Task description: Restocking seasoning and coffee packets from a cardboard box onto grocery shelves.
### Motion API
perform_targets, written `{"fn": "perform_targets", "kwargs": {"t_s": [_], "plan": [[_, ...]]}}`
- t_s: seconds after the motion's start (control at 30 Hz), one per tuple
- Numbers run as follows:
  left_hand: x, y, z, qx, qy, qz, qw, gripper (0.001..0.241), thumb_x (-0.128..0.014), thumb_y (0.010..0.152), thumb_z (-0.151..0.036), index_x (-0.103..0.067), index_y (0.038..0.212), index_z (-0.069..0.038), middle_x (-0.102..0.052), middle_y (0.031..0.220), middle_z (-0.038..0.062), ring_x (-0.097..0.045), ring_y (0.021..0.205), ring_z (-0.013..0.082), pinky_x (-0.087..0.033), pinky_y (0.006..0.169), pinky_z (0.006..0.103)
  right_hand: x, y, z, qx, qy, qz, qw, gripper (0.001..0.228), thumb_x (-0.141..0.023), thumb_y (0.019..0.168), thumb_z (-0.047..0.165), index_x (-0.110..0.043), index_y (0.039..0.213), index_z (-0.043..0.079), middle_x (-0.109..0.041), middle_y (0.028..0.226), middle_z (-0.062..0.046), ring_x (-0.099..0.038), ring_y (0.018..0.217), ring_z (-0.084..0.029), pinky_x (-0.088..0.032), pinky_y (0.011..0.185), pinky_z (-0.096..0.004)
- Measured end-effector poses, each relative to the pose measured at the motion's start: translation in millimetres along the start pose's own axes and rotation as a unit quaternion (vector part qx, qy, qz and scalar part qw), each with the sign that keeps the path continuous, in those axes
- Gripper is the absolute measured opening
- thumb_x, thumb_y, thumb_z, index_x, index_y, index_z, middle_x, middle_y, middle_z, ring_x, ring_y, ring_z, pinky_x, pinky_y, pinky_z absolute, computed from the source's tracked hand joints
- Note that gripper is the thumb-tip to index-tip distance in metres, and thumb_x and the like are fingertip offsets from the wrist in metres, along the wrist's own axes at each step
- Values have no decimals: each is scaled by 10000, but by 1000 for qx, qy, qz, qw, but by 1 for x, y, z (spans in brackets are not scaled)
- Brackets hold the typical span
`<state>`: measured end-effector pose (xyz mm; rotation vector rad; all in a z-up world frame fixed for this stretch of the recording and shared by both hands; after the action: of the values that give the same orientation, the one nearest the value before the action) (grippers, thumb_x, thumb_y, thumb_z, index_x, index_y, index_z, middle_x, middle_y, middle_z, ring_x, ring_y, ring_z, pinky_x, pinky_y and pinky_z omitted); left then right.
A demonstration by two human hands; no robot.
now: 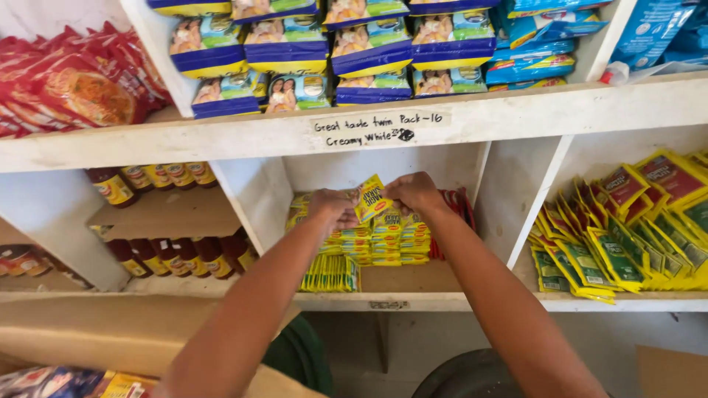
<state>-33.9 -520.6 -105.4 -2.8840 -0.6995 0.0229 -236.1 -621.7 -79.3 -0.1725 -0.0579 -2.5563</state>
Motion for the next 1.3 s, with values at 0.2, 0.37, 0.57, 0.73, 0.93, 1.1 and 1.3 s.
{"fn": "perform_targets", "kwargs": {"t_s": [0.2, 0.37, 0.57, 0.73, 0.93, 1.1, 1.3], "plan": [[-54, 64, 39, 29, 92, -68, 993, 182, -719, 792, 44, -672, 967, 37, -729, 857, 199, -742, 673, 311, -661, 581, 475, 36, 38, -87, -58, 50, -104, 992, 92, -771, 829, 25, -730, 834, -58, -679, 629, -101, -610, 477, -169, -490, 392, -318], [-48, 104, 74, 33, 242, -188, 951, 369, -785, 710, 39, -608, 1034, 35, -720, 917, 209, -803, 752, 345, -688, 616, 477, 39, 51, -141, -108, 25, -106, 988, 128, -762, 807, 109, -764, 888, 9, -764, 753, -82, -739, 610, -228, -614, 526, -390], [-42, 129, 82, -53, 404, -201, 891, 249, -772, 804, -206, -769, 884, 30, -747, 951, 268, -746, 904, 393, -615, 791, 466, 32, 27, -102, -133, -322, -154, 925, 327, -783, 782, 358, -841, 982, 106, -821, 1006, -134, -778, 938, -257, -610, 894, -401], [-38, 121, 73, -44, 377, -203, 903, 225, -784, 743, -123, -745, 888, 44, -725, 963, 282, -742, 932, 407, -609, 801, 458, 29, 19, -83, -167, -347, -169, 907, 438, -862, 753, 358, -781, 1078, 76, -727, 1198, -196, -711, 1123, -332, -577, 941, -437], [-49, 72, 34, -59, 407, -142, 900, 555, -923, 709, -424, -729, 863, 73, -741, 955, 270, -745, 921, 382, -588, 812, 445, 21, 6, -61, -159, -393, -145, 894, 575, -886, 733, 439, -748, 1136, 52, -709, 1242, -200, -695, 1154, -343, -571, 955, -448], [-40, 84, 30, -79, 315, -154, 933, 415, -851, 660, -192, -682, 960, 39, -736, 971, 267, -760, 903, 381, -608, 767, 462, 35, 12, -65, -138, -404, -173, 888, 495, -836, 769, 399, -774, 1129, 65, -717, 1229, -187, -701, 1138, -342, -576, 937, -457], [-26, 26, -44, -72, 406, -129, 902, 278, -741, 773, -178, -745, 909, 64, -755, 898, 278, -767, 806, 355, -614, 743, 428, 37, -26, -20, -71, -427, -173, 885, 434, -857, 729, 454, -796, 1046, 164, -749, 1129, -107, -718, 1057, -290, -588, 885, -446]]}}
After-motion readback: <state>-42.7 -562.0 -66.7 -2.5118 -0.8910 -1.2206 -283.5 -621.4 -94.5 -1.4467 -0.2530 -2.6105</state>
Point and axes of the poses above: each hand's wrist, its own y-axis towards the middle knuckle, its own x-axis out of the back of the hand, z = x × y, the point moved 7 cm from there along y, towards the middle knuckle
